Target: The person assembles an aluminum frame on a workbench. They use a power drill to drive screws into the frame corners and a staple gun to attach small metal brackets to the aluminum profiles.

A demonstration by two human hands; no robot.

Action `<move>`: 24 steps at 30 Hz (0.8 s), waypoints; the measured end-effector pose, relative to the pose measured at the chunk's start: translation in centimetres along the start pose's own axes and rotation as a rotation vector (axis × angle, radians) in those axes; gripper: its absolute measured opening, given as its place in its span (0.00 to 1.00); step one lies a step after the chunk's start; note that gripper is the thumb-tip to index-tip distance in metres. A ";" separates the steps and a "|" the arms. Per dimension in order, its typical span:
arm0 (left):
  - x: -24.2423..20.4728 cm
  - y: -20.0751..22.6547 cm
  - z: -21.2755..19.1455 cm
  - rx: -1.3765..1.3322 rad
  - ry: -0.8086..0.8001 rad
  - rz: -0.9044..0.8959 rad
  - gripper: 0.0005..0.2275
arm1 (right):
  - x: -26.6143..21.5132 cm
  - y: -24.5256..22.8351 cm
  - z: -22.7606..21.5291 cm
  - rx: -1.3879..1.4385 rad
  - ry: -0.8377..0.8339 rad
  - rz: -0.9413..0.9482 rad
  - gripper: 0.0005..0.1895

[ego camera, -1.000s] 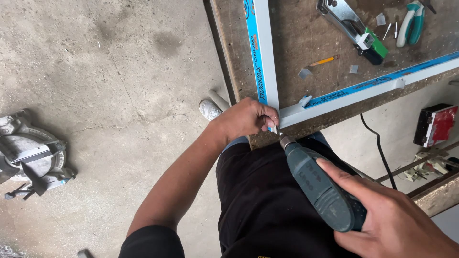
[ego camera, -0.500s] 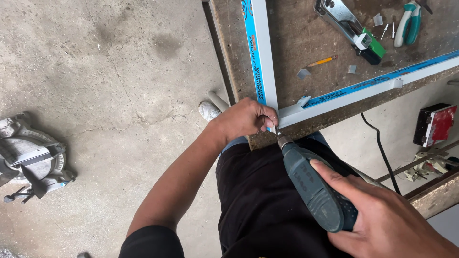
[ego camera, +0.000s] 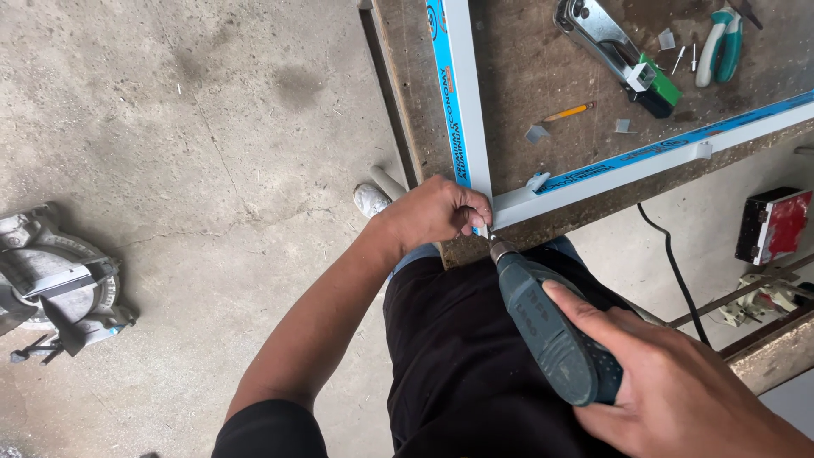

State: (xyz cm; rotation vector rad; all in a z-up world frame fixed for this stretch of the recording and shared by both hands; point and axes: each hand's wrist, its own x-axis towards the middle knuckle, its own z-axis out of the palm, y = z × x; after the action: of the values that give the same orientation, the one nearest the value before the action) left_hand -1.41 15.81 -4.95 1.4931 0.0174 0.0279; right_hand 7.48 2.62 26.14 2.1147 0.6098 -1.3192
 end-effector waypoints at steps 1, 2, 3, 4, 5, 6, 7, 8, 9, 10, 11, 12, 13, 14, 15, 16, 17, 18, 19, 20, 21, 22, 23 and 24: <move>0.0 0.0 0.0 0.013 0.005 -0.005 0.18 | 0.0 -0.2 0.0 -0.055 -0.001 0.006 0.62; 0.0 -0.1 0.1 0.024 0.010 -0.009 0.18 | 0.0 -0.4 0.0 -0.110 -0.003 0.013 0.62; 0.1 0.0 0.1 0.025 0.008 -0.008 0.18 | -0.1 -0.4 0.0 -0.109 -0.002 0.014 0.62; 0.0 0.1 0.1 0.020 0.011 -0.001 0.17 | -0.1 -0.5 0.0 -0.130 -0.009 0.010 0.62; 0.0 0.1 0.1 0.015 0.013 0.006 0.16 | -0.1 -0.6 0.0 -0.152 -0.015 0.006 0.62; 0.0 0.3 0.1 0.015 0.014 0.006 0.16 | -0.1 -0.6 0.1 -0.153 -0.015 0.005 0.62; -0.1 0.4 0.0 0.020 0.014 -0.010 0.16 | -0.1 -0.6 0.2 -0.182 -0.015 -0.001 0.62; -0.1 0.6 0.0 0.026 0.014 -0.025 0.17 | -0.1 -0.6 0.2 -0.210 -0.014 -0.008 0.62; -0.1 0.6 0.0 0.026 0.015 -0.025 0.17 | -0.1 -0.8 0.1 -0.211 -0.014 -0.009 0.62; -0.1 0.6 0.0 0.032 0.016 -0.025 0.14 | -0.2 -1.1 0.0 -0.201 -0.025 -0.001 0.62; -0.1 0.6 0.0 0.038 0.017 -0.025 0.11 | -0.2 -1.3 -0.1 -0.192 -0.036 0.006 0.61; -0.2 0.6 0.0 0.039 0.018 -0.025 0.11 | -0.4 -1.5 -0.5 -0.193 -0.036 0.006 0.61; -0.2 0.6 0.1 0.028 0.016 -0.032 0.14 | -0.5 -1.7 -0.9 -0.141 -0.053 0.041 0.60; -0.2 0.6 0.0 0.021 0.012 -0.038 0.17 | -0.7 -2.0 -1.3 -0.086 -0.066 0.075 0.58; -0.2 0.5 0.0 0.025 0.013 -0.037 0.17 | -0.6 -1.2 -1.5 -0.086 -0.063 0.073 0.58; -0.3 0.4 0.1 0.024 0.018 -0.017 0.17 | -0.5 -0.5 -1.7 0.053 -0.030 0.033 0.57; -0.3 0.4 0.1 0.024 0.023 0.003 0.17 | -0.5 0.3 -1.9 0.194 0.004 -0.007 0.57; -0.4 0.4 0.1 0.032 0.025 0.001 0.17 | -0.7 0.8 -2.1 0.196 0.006 -0.014 0.57; -0.4 0.5 0.0 0.002 0.004 -0.051 0.17 | -0.9 1.4 -2.2 0.374 -0.029 0.062 0.57; -0.4 0.6 0.0 -0.029 -0.019 -0.103 0.17 | -1.1 2.1 -2.3 0.552 -0.066 0.140 0.58; -0.4 0.6 0.1 -0.023 -0.019 -0.106 0.17 | -1.6 2.9 -1.8 0.555 -0.066 0.134 0.58; -0.4 0.7 0.2 -0.043 -0.019 -0.134 0.18 | -2.1 3.7 -1.3 0.559 0.045 0.175 0.57; -0.4 0.7 0.3 -0.064 -0.019 -0.163 0.18 | -2.5 4.6 -0.8 0.571 0.159 0.210 0.56; -0.4 0.8 0.3 -0.062 -0.024 -0.167 0.18 | -2.2 6.6 -0.1 0.576 0.155 0.210 0.56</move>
State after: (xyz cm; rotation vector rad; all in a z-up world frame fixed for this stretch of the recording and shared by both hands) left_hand -1.76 15.54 -4.16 1.4258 0.1208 -0.1227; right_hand 10.87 -2.33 29.62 2.6706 0.0510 -1.3263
